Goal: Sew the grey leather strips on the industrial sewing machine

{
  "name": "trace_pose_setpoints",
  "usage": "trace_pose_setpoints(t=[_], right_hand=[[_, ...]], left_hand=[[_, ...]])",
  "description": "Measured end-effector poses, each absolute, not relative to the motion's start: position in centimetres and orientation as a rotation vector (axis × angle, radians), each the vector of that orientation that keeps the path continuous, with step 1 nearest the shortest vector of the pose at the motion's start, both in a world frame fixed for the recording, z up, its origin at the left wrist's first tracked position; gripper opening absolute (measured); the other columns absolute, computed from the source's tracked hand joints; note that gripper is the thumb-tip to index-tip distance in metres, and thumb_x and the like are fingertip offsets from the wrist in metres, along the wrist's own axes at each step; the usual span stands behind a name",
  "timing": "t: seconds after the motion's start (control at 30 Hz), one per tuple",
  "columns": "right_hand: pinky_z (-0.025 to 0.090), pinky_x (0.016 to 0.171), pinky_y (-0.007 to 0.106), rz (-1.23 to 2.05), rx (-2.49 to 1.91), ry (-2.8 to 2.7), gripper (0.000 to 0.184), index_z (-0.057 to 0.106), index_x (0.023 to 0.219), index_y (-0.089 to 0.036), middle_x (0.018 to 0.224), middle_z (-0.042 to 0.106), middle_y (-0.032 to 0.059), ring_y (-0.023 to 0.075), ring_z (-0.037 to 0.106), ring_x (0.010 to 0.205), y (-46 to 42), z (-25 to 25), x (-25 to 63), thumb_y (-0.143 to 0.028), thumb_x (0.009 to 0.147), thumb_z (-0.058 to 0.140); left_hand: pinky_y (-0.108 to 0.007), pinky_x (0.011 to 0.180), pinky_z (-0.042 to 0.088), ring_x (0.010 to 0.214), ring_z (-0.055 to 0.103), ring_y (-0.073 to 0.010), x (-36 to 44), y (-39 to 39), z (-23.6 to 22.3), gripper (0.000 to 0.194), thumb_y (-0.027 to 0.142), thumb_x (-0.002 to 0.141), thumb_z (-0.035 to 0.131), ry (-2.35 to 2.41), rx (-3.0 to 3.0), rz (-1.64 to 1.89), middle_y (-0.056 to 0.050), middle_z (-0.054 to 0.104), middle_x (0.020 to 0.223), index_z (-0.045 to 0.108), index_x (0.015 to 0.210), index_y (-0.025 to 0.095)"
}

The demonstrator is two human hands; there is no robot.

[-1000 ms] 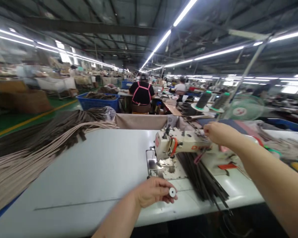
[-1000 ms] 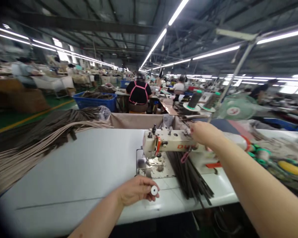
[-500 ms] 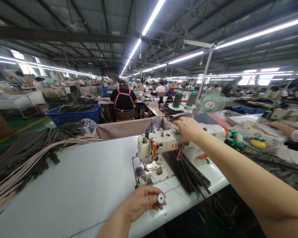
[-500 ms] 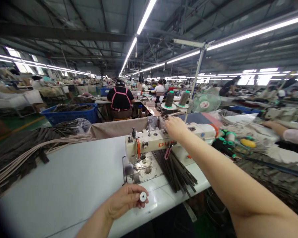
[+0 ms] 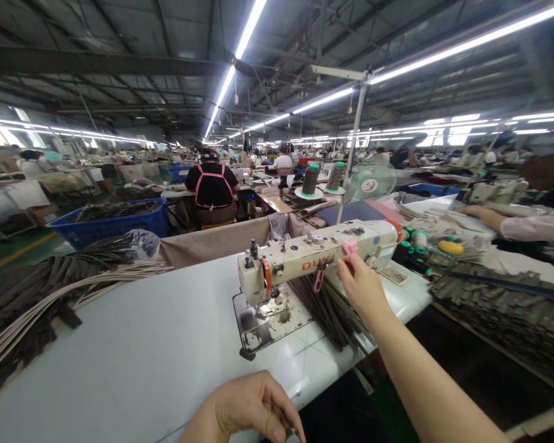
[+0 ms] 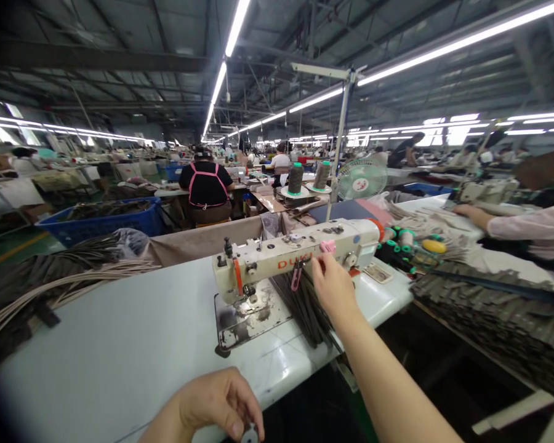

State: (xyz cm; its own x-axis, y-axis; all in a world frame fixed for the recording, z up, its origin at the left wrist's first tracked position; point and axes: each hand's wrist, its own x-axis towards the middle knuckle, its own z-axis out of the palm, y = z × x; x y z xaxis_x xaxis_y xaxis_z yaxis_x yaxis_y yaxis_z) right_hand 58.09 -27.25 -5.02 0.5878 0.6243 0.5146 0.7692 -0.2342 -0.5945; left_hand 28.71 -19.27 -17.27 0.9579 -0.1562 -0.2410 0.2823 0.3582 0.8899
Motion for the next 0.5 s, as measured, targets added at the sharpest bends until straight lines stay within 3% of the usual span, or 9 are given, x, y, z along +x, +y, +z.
trace_pose_setpoints(t=[0.1,0.23,0.4,0.5], right_hand=[[0.050,0.071,0.037,0.099,-1.823,-1.043,0.052,0.066,0.083,-0.019,0.074,0.068,0.0084,0.0250,0.064,0.073,-26.8,-8.6,57.5,-0.068,0.091,0.049],[0.055,0.075,0.034,0.348,-1.556,-0.947,0.075,0.068,0.090,-0.018,0.087,0.071,0.0086,0.0209,0.066,0.078,-25.6,-10.8,56.2,-0.090,0.079,0.049],[0.056,0.067,0.034,0.436,-1.469,-0.885,0.077,0.068,0.085,-0.017,0.081,0.069,0.0098,0.0212,0.066,0.070,-27.5,-11.2,55.9,-0.093,0.070,0.059],[0.051,0.058,0.032,0.381,-1.541,-0.926,0.074,0.067,0.085,-0.017,0.073,0.066,0.0079,0.0210,0.064,0.063,-29.2,-10.5,56.7,-0.089,0.076,0.053]], left_hand=[[-0.026,0.074,0.053,0.072,0.068,-0.0169,28.9,-19.5,-16.8,0.058,0.049,0.060,0.097,0.120,1.153,-0.315,-0.012,0.078,0.094,0.083,0.102,0.012],[-0.026,0.072,0.052,0.072,0.068,-0.0181,28.8,-20.5,-16.6,0.057,0.050,0.061,0.096,0.147,1.153,-0.297,-0.014,0.077,0.093,0.083,0.100,0.011],[-0.021,0.058,0.041,0.058,0.056,-0.0115,27.0,-22.1,-17.8,0.059,0.054,0.059,0.096,0.263,1.198,-0.139,-0.010,0.073,0.075,0.084,0.096,0.010],[-0.022,0.060,0.045,0.063,0.061,-0.0148,25.6,-23.2,-18.1,0.050,0.053,0.061,0.096,0.345,1.217,-0.064,-0.013,0.074,0.077,0.084,0.086,0.011]])
